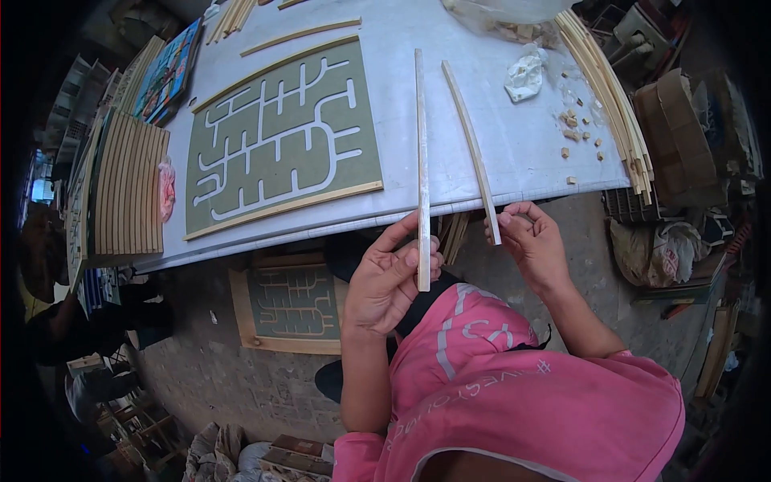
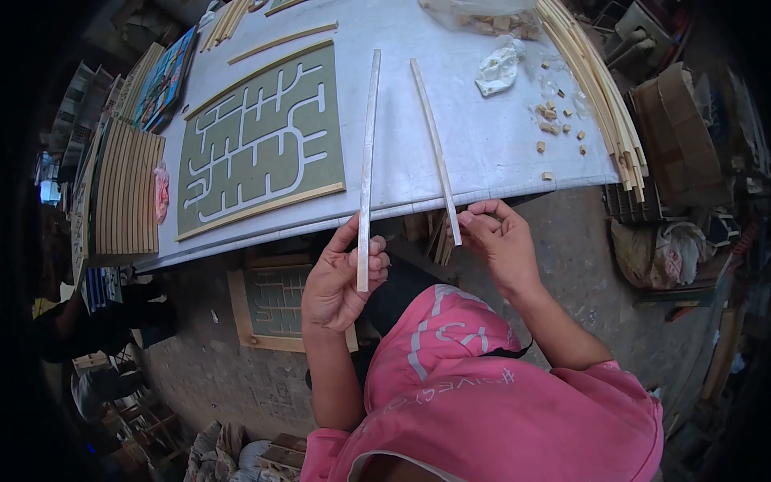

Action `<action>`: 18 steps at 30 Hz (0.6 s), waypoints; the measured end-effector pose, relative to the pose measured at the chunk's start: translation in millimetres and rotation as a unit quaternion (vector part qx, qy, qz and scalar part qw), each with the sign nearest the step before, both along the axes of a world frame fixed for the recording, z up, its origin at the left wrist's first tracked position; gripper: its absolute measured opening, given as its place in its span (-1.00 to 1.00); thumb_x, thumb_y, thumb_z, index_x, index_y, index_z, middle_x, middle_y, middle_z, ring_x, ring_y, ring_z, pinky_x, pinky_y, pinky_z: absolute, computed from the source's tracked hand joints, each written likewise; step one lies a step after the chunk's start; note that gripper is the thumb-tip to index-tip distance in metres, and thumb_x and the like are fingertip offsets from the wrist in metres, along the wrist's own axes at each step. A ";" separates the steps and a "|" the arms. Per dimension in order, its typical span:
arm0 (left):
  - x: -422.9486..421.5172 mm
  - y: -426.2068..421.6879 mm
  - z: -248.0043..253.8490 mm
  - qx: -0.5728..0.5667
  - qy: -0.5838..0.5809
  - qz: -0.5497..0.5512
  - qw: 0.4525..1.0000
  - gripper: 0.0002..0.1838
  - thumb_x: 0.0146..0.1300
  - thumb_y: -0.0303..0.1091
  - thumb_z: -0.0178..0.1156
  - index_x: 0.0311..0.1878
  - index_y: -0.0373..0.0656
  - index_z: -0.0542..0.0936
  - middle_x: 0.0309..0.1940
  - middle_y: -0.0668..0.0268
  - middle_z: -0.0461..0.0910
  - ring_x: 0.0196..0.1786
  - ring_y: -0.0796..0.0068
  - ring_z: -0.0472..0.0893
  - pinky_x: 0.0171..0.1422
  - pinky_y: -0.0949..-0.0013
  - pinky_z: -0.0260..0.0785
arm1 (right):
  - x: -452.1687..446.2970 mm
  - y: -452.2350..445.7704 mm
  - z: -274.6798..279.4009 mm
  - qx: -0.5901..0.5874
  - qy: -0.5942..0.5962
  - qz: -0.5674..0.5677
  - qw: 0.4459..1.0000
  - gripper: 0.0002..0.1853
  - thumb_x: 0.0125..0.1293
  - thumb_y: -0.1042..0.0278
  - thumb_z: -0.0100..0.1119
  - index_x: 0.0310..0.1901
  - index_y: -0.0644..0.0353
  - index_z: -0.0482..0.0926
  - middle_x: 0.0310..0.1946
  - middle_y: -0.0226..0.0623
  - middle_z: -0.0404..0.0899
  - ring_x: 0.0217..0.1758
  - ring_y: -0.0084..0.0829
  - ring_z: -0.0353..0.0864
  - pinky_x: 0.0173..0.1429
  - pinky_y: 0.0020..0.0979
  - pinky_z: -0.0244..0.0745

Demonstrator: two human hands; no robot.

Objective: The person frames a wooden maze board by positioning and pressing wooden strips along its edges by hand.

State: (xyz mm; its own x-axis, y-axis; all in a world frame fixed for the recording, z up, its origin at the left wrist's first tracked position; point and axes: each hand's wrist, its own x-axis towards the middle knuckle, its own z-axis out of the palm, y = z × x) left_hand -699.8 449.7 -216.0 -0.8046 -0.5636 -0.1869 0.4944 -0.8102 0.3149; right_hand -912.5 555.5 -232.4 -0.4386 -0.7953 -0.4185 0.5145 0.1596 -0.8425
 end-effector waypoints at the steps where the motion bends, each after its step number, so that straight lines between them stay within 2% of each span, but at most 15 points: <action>1: 3.9 0.2 1.3 0.008 0.018 -0.006 1.000 -0.43 0.32 -0.58 0.20 0.39 -0.17 0.35 -0.03 0.08 0.51 -0.08 0.35 0.56 -0.01 0.36 0.50 | -0.6 0.7 -3.5 -0.005 -0.008 -0.006 1.000 -0.84 0.39 0.44 0.18 -0.09 0.21 0.42 -0.20 -0.14 0.68 -0.18 -0.44 0.68 -0.04 -0.45 0.59; 4: 10.9 1.8 1.5 0.027 0.093 -0.013 0.995 -0.43 0.34 -0.57 0.17 0.41 -0.08 0.35 -0.01 0.10 0.46 -0.09 0.38 0.50 -0.01 0.40 0.45 | 0.4 1.7 -5.6 -0.021 -0.007 -0.003 1.000 -0.89 0.45 0.38 0.11 -0.14 0.20 0.44 -0.20 -0.14 0.67 -0.13 -0.41 0.68 -0.01 -0.43 0.59; 5: 13.9 2.1 2.8 0.019 0.087 -0.020 0.996 -0.43 0.35 -0.55 0.15 0.42 -0.02 0.35 -0.02 0.13 0.42 -0.10 0.41 0.45 -0.01 0.42 0.41 | 1.1 1.5 -4.3 -0.016 -0.017 -0.011 1.000 -0.89 0.45 0.40 0.12 -0.13 0.22 0.45 -0.18 -0.16 0.67 -0.13 -0.44 0.67 -0.01 -0.45 0.59; 7: 17.6 4.1 4.6 0.021 0.107 -0.016 0.994 -0.43 0.35 -0.55 0.15 0.42 -0.02 0.35 -0.03 0.14 0.42 -0.10 0.41 0.46 -0.01 0.43 0.40 | 2.1 1.0 -2.0 -0.015 -0.024 -0.015 0.999 -0.89 0.44 0.42 0.12 -0.12 0.25 0.46 -0.16 -0.18 0.66 -0.13 -0.47 0.67 -0.01 -0.47 0.60; 13: 29.0 8.9 7.5 0.045 0.161 -0.026 0.986 -0.43 0.35 -0.53 0.17 0.41 0.02 0.36 -0.06 0.18 0.42 -0.10 0.46 0.46 -0.04 0.48 0.38 | 2.0 1.2 -5.6 -0.021 -0.026 -0.010 0.999 -0.89 0.47 0.35 0.08 -0.13 0.20 0.45 -0.18 -0.14 0.65 -0.11 -0.36 0.69 0.01 -0.39 0.62; 18: 39.8 14.2 8.6 0.082 0.223 -0.014 0.971 -0.43 0.34 -0.53 0.18 0.40 0.06 0.39 -0.07 0.22 0.43 -0.11 0.49 0.46 -0.06 0.52 0.37 | 1.8 2.3 -0.4 0.007 -0.034 -0.024 0.999 -0.82 0.47 0.31 0.09 -0.11 0.26 0.44 -0.17 -0.06 0.64 -0.12 -0.31 0.69 0.01 -0.33 0.64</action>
